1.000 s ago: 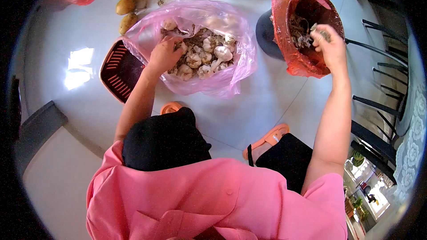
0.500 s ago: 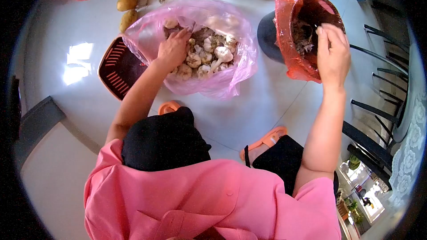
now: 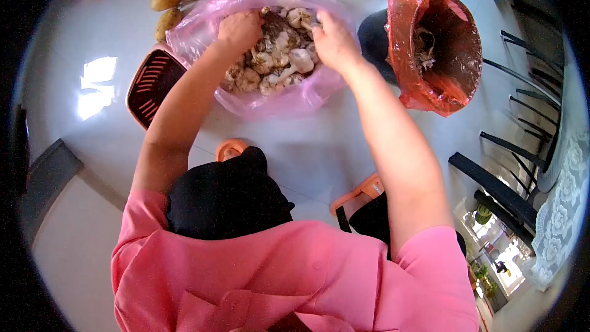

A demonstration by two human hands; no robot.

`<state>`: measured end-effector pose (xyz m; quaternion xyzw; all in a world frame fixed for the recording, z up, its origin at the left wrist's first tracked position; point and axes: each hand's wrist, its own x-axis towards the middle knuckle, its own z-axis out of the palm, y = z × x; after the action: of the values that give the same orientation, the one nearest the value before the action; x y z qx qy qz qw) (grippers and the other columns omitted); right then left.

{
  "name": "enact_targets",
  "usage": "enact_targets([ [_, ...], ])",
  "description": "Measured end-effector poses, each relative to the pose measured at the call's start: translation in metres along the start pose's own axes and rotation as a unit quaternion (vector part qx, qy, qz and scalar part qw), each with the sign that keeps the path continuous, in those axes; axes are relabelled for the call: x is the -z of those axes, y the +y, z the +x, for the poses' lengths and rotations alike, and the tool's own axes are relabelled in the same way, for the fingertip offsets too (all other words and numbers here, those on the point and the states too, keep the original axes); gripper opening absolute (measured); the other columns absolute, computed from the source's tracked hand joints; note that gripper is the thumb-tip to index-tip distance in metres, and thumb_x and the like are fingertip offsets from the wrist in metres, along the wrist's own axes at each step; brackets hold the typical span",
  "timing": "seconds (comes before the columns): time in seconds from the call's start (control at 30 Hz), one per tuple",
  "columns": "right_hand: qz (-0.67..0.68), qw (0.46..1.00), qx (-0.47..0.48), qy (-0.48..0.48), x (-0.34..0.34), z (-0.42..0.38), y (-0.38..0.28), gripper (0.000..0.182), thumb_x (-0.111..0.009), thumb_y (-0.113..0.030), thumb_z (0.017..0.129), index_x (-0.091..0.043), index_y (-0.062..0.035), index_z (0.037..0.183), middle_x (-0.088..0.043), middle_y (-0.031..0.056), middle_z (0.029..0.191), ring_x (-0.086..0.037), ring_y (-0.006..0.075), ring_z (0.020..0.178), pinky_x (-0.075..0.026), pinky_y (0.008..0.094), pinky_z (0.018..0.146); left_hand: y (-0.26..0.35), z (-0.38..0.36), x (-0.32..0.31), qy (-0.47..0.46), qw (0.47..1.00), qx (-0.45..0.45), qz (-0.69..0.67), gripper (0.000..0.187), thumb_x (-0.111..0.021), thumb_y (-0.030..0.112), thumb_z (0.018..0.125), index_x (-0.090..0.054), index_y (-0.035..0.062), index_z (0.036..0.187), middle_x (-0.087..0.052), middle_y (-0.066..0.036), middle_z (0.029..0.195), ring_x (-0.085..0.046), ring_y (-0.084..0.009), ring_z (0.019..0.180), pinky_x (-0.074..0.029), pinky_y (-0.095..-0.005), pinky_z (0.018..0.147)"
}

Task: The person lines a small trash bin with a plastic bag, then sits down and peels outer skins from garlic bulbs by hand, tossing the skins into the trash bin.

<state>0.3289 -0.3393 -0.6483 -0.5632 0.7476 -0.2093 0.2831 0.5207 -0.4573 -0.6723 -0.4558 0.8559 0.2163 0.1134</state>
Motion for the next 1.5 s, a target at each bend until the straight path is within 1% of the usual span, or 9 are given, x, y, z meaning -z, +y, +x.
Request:
enact_targets([
  [0.3,-0.059,0.993,0.103,-0.028,0.025,0.037,-0.003,0.042,-0.052,-0.019,0.087,-0.050,-0.0113,0.128,-0.045,0.0196,0.134,-0.045,0.0343,0.121,-0.036,0.0388,0.102,-0.015,0.053,0.026,0.070,0.997,0.030,0.007,0.027,-0.047,0.019,0.089,-0.059,0.0043,0.108,-0.065,-0.018,0.101,-0.062,-0.0328,0.096,-0.051,-0.0418,0.086],
  [0.43,-0.097,0.984,0.122,-0.086,0.019,0.015,-0.024,0.038,-0.053,-0.014,0.085,-0.055,-0.0118,0.123,-0.030,0.0088,0.146,-0.037,0.0319,0.128,-0.035,0.0406,0.105,0.000,0.023,0.034,0.106,0.994,-0.003,0.031,0.038,-0.051,0.021,0.086,-0.055,0.0072,0.121,-0.038,-0.015,0.140,-0.037,-0.0317,0.129,-0.040,-0.0455,0.100],
  [0.57,-0.176,0.968,0.139,-0.111,0.016,-0.012,-0.036,0.035,-0.053,-0.012,0.085,-0.057,-0.0106,0.120,-0.031,0.0073,0.146,-0.037,0.0314,0.129,-0.034,0.0436,0.105,-0.003,-0.011,0.003,0.089,0.994,-0.053,0.030,0.045,-0.056,0.027,0.085,-0.051,0.0124,0.128,-0.022,-0.009,0.149,-0.021,-0.0319,0.137,-0.033,-0.0434,0.106],
  [0.67,-0.214,0.954,0.187,-0.094,-0.003,-0.038,-0.043,0.043,-0.058,-0.014,0.081,-0.053,-0.0093,0.123,-0.036,0.0111,0.141,-0.040,0.0324,0.126,-0.036,0.0440,0.102,0.007,-0.053,-0.012,0.256,0.958,-0.067,-0.113,0.053,-0.058,0.034,0.084,-0.046,0.0179,0.133,-0.026,-0.008,0.148,-0.019,-0.0313,0.138,-0.027,-0.0466,0.109],
  [0.73,-0.245,0.941,0.190,-0.138,-0.023,-0.057,-0.030,0.052,-0.062,-0.017,0.076,-0.049,-0.0088,0.126,-0.038,0.0130,0.137,-0.042,0.0331,0.122,-0.039,0.0421,0.100,0.025,-0.091,-0.003,0.060,0.991,-0.072,0.098,0.064,-0.060,0.039,0.082,-0.036,0.0209,0.140,-0.023,-0.011,0.149,-0.018,-0.0311,0.138,-0.020,-0.0535,0.109],
  [0.83,-0.268,0.933,0.175,-0.164,-0.018,-0.078,-0.032,0.052,-0.062,-0.017,0.076,-0.049,-0.0080,0.125,-0.037,0.0129,0.138,-0.041,0.0327,0.123,-0.040,0.0418,0.098,0.029,-0.120,-0.030,0.001,0.993,-0.090,0.079,0.065,-0.055,0.045,0.085,-0.033,0.0210,0.141,-0.019,-0.015,0.150,-0.012,-0.0315,0.140,-0.014,-0.0630,0.106],
  [1.13,-0.159,0.968,0.091,-0.173,0.002,-0.082,-0.013,0.024,-0.058,-0.020,0.084,-0.056,-0.0061,0.104,-0.052,0.0137,0.115,-0.058,0.0320,0.096,-0.049,0.0428,0.080,0.021,-0.147,-0.049,0.070,0.989,-0.117,-0.060,0.074,-0.068,0.020,0.076,-0.032,0.0167,0.141,-0.021,-0.015,0.148,-0.025,-0.0337,0.135,-0.042,-0.0410,0.098],
  [1.27,-0.125,0.989,0.012,-0.083,-0.010,-0.069,-0.004,0.020,-0.057,-0.024,0.086,-0.054,-0.0060,0.094,-0.063,0.0146,0.089,-0.063,0.0345,0.084,-0.049,0.0462,0.071,0.014,-0.140,-0.053,0.110,0.976,-0.135,-0.128,0.065,-0.066,0.017,0.076,-0.040,0.0145,0.135,-0.030,-0.016,0.144,-0.031,-0.0340,0.131,-0.039,-0.0433,0.101],
  [1.5,-0.234,0.951,-0.065,-0.193,-0.029,-0.044,-0.039,0.043,-0.065,-0.034,0.079,-0.048,-0.0055,0.107,-0.066,0.0181,0.091,-0.064,0.0348,0.088,-0.051,0.0451,0.073,-0.002,-0.146,-0.037,0.283,0.958,-0.041,-0.035,0.051,-0.061,0.014,0.077,-0.046,0.0081,0.125,-0.045,-0.016,0.129,-0.043,-0.0339,0.117,-0.038,-0.0436,0.096],
])
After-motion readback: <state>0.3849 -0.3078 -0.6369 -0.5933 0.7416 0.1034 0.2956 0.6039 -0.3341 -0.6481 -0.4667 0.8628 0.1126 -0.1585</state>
